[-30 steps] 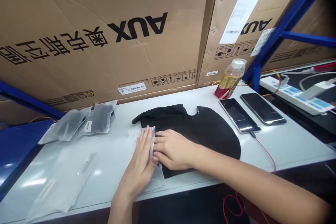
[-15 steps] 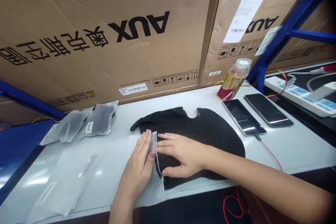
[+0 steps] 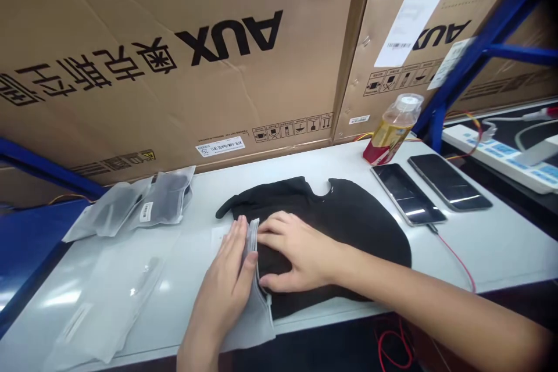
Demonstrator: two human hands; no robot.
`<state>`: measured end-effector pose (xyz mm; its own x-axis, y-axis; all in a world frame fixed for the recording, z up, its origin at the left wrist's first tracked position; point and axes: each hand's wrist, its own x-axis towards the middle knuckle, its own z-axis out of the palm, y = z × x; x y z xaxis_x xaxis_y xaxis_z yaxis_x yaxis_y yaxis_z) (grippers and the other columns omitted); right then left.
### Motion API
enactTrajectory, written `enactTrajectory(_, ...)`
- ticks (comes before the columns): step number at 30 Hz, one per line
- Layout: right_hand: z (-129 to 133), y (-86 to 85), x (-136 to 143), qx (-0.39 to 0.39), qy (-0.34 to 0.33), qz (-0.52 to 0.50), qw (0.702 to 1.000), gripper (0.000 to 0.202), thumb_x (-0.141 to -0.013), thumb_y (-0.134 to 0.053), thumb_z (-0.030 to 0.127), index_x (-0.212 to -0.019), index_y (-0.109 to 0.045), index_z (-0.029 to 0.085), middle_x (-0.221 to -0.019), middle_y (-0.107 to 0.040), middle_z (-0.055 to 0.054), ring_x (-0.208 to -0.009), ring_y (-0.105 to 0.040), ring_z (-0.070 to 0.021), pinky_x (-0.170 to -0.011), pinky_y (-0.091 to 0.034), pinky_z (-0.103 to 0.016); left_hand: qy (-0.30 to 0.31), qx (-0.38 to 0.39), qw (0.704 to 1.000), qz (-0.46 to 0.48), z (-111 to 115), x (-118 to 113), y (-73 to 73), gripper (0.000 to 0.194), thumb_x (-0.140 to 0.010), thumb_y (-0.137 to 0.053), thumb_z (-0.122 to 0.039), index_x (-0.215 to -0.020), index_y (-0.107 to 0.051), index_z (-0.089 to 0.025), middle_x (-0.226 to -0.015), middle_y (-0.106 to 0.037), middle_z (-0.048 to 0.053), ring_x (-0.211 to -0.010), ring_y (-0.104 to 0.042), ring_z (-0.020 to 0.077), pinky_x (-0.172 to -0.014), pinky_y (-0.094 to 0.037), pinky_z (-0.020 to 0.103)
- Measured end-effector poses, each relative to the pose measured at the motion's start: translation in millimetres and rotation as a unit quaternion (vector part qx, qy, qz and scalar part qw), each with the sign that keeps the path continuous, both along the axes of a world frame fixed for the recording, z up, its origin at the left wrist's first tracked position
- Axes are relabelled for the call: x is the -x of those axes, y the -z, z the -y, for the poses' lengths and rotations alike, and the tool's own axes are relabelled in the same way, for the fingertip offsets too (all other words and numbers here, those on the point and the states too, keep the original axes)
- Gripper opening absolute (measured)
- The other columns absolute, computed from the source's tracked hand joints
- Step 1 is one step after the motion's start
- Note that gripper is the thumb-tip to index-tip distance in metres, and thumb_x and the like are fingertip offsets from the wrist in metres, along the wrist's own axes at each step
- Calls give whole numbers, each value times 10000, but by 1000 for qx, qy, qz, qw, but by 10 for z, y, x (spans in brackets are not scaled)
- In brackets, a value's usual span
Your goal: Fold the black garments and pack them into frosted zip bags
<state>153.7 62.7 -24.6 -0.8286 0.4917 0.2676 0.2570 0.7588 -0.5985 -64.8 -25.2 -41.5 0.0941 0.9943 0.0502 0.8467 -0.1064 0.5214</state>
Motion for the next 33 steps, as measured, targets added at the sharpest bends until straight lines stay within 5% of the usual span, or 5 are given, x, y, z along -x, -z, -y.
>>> enactTrajectory(3, 103, -18, -39, 28, 74, 40, 996, 920, -863, -706, 699, -1533, -509, 100, -1511, -547, -231, -1401, -445, -381, -1150, -394, -565, 7, -9, 1000, -6, 9, -4, 55, 625, -1124, -371, -409, -1703, -144, -346, -1761, -231, 23, -1625, -227, 273, -1312, -261, 565)
enactTrajectory(9, 55, -21, -21, -2, -29, 5, 1000, 423, -906, -726, 471, -1194, -710, 161, -1188, -716, -109, -1210, -541, -280, -1063, -443, -441, 14, -19, 1000, 14, -37, -28, 97, 595, -1127, -361, -413, -1696, -216, -318, -1751, -276, 33, -1621, -250, 270, -1316, -256, 556)
enactTrajectory(13, 0, -12, -22, -49, -86, -20, 995, 351, -964, -658, 403, -1203, -695, 148, -1179, -713, -106, -1252, -527, -266, -1068, -424, -423, 10, -16, 1000, 23, -20, -42, 52, 603, -1130, -354, -420, -1701, -186, -322, -1755, -263, 31, -1623, -236, 267, -1314, -263, 549)
enactTrajectory(26, 333, -69, -7, 167, 148, -5, 975, 784, -802, -812, 491, -1439, -573, 103, -1422, -591, -162, -1251, -507, -326, -1045, -500, -456, -9, -9, 1000, -4, 43, -13, 64, 627, -1127, -334, -446, -1707, -123, -335, -1763, -210, 39, -1622, -208, 300, -1299, -273, 594)
enactTrajectory(33, 220, 15, -42, -56, 11, -30, 998, 373, -961, -678, 434, -1198, -683, 146, -1229, -717, -113, -1111, -545, -288, -958, -463, -448, 6, -4, 1000, -4, 18, -7, 76, 615, -1133, -311, -446, -1707, -123, -332, -1764, -211, 32, -1625, -205, 289, -1299, -273, 602)
